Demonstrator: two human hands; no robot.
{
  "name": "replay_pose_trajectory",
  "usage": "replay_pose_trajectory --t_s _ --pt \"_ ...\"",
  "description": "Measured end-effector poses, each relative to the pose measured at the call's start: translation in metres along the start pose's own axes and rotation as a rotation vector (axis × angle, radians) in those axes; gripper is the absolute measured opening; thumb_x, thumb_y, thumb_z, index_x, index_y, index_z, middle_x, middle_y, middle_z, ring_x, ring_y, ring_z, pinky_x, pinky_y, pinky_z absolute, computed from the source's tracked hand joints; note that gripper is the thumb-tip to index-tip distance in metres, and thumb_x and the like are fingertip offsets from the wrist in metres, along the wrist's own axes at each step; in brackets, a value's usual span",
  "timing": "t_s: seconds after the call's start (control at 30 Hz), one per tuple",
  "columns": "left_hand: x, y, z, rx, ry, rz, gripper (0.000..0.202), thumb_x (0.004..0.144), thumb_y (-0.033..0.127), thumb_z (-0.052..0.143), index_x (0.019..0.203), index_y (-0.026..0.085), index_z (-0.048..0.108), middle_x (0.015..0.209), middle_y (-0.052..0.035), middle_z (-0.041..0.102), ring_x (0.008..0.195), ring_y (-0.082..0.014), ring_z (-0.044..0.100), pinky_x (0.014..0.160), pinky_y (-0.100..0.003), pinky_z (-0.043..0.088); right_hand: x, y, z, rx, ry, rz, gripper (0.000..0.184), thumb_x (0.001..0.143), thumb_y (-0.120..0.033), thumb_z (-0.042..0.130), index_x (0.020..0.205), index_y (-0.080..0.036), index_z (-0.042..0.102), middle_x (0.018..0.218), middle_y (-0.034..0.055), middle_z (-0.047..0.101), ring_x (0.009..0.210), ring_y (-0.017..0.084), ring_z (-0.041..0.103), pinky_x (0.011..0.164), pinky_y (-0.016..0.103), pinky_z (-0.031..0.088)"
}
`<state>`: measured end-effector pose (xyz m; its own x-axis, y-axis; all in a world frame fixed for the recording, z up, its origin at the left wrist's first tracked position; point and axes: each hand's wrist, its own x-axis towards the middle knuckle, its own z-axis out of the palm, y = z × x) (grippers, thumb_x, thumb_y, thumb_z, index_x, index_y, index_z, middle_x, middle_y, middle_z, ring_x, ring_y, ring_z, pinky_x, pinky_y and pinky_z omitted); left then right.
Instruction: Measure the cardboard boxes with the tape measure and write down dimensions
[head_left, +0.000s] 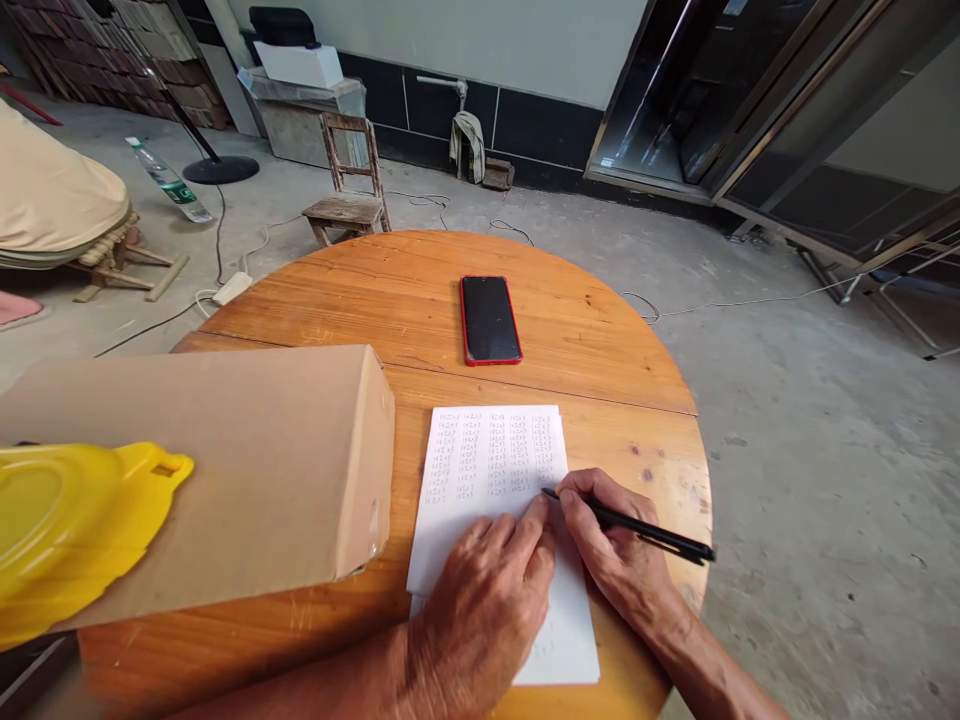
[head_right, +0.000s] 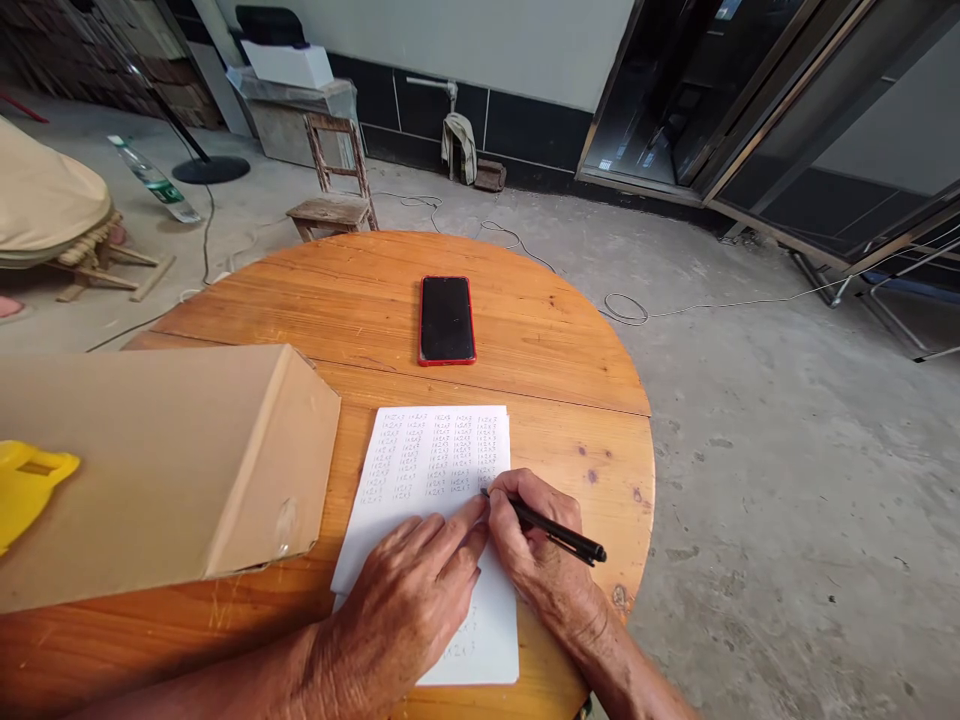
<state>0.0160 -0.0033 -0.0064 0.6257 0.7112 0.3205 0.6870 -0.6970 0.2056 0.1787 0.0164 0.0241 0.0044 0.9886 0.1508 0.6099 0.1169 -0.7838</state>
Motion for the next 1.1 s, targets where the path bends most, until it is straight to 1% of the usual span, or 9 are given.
replay_pose_trajectory --t_s 0.07,0.13,0.27,0.37,0.43,0.53,0.67,0.83,1.1 --pt "0.000 0.000 0.001 0.006 0.001 -0.004 0.038 0.089 0.008 0.045 0.123 0.012 0.062 0.132 -0.0086 0.061 0.089 -0.0212 0.060 0.079 -0.037 0.051 0.000 0.000 0.000 0.003 0.012 0.008 0.019 0.090 -0.024 0.050 0.072 -0.020 0.057 0.062 -0.0023 0.060 0.055 0.012 0.053 0.054 0.022 0.044" --pt "0.000 0.000 0.001 0.011 0.005 -0.005 0.039 0.089 0.009 0.044 0.125 0.013 0.061 0.132 -0.0086 0.061 0.090 -0.0213 0.060 0.079 -0.037 0.052 0.000 0.000 0.000 0.000 0.017 0.007 0.019 0.090 -0.024 0.050 0.073 -0.020 0.058 0.062 -0.0021 0.060 0.055 0.013 0.054 0.055 0.023 0.045" --pt "0.001 0.000 0.001 0.006 0.004 -0.007 0.038 0.089 0.008 0.039 0.115 0.015 0.066 0.128 -0.0084 0.063 0.088 -0.0217 0.061 0.077 -0.038 0.053 0.001 0.001 0.002 0.000 0.009 0.005 0.019 0.090 -0.024 0.051 0.073 -0.020 0.058 0.063 -0.0016 0.061 0.055 0.013 0.054 0.054 0.023 0.045" --pt "0.001 0.000 0.000 -0.012 -0.003 -0.008 0.037 0.088 0.008 0.040 0.109 0.017 0.068 0.128 -0.0078 0.064 0.086 -0.0215 0.062 0.076 -0.038 0.054 0.002 0.001 0.002 -0.003 0.002 -0.006 0.019 0.090 -0.023 0.051 0.074 -0.020 0.058 0.063 -0.0018 0.060 0.056 0.013 0.054 0.055 0.023 0.045" --pt "0.001 0.001 -0.001 -0.026 0.005 -0.014 0.038 0.087 0.008 0.041 0.113 0.017 0.067 0.129 -0.0077 0.063 0.087 -0.0219 0.062 0.077 -0.038 0.055 0.001 0.001 0.001 -0.003 0.007 -0.011 0.019 0.090 -0.023 0.050 0.073 -0.020 0.058 0.062 -0.0021 0.060 0.056 0.012 0.054 0.055 0.022 0.044" --pt "0.001 0.001 -0.002 -0.048 0.032 -0.026 0.041 0.087 0.008 0.039 0.116 0.014 0.066 0.129 -0.0096 0.063 0.087 -0.0233 0.063 0.076 -0.039 0.055 -0.001 0.004 -0.002 0.005 0.047 0.002 0.019 0.090 -0.024 0.050 0.073 -0.020 0.057 0.061 -0.0028 0.058 0.054 0.012 0.052 0.053 0.023 0.043" --pt "0.003 0.000 -0.001 -0.078 0.044 -0.027 0.039 0.088 0.009 0.040 0.117 0.013 0.065 0.129 -0.0086 0.064 0.083 -0.0216 0.063 0.074 -0.038 0.054 -0.003 0.009 -0.002 0.013 0.090 0.028 0.019 0.091 -0.028 0.051 0.075 -0.021 0.058 0.056 -0.0046 0.053 0.050 0.012 0.048 0.050 0.024 0.040" --pt "0.003 -0.002 0.000 -0.063 0.025 -0.010 0.037 0.087 0.010 0.046 0.119 0.014 0.063 0.131 -0.0062 0.062 0.085 -0.0203 0.061 0.076 -0.037 0.051 -0.001 0.011 -0.001 0.024 0.089 0.016 0.018 0.091 -0.025 0.051 0.074 -0.020 0.057 0.059 -0.0044 0.054 0.052 0.012 0.049 0.051 0.023 0.040" --pt "0.001 -0.001 0.002 -0.047 0.018 -0.011 0.037 0.088 0.010 0.043 0.120 0.015 0.062 0.133 -0.0072 0.061 0.089 -0.0210 0.061 0.077 -0.037 0.051 -0.001 0.010 -0.001 0.052 0.067 0.020 0.019 0.091 -0.024 0.051 0.073 -0.020 0.056 0.062 -0.0039 0.056 0.056 0.012 0.051 0.054 0.022 0.041"
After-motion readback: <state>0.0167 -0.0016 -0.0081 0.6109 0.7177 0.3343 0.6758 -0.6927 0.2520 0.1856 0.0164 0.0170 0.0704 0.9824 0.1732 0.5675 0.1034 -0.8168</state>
